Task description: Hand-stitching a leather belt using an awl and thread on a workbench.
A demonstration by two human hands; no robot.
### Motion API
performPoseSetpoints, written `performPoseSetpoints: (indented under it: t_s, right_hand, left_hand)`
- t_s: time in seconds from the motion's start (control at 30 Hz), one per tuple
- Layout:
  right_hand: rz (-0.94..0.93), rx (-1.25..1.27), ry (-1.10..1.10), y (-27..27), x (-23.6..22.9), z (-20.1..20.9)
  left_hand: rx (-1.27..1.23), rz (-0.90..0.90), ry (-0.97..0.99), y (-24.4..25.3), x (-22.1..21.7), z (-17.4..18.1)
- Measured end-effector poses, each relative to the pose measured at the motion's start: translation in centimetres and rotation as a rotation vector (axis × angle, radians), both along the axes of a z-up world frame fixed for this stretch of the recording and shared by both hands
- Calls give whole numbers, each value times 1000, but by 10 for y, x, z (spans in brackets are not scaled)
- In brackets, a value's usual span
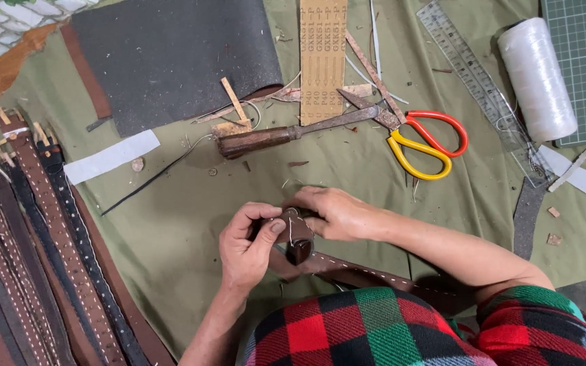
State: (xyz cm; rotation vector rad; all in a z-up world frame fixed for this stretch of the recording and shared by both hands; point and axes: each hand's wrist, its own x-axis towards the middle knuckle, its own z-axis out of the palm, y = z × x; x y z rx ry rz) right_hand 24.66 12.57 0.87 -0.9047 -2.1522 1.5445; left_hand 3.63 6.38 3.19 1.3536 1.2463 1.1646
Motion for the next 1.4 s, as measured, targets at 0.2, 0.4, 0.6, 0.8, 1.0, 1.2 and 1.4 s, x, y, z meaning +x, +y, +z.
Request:
performPoseSetpoints:
  t_s: [0.2, 0.4, 0.6, 0.8, 1.0, 1.2, 1.4]
  right_hand:
    - [-38, 31, 114, 0, -2, -11]
    - [-116, -17, 230, -7, -6, -24]
    - [-145, 3, 250, -7, -4, -47]
    - [-149, -65, 284, -2, -2, -40]
    - [-178, -81, 297, -3, -2, -38]
    - [-201, 56, 291, -11, -7, -45]
    - [-216, 124, 275, -12, -11, -44]
  left_hand:
    - [-43, 32, -56, -6, 2, 4]
    - [-19, -23, -22, -6, 5, 14]
    - [45, -9, 33, -4, 10, 20]
    - [101, 49, 50, -7, 5, 13]
    - [540, 292, 380, -13, -3, 9]
    - [354, 215, 426, -32, 19, 24]
    - [336, 220, 584, -31, 20, 29]
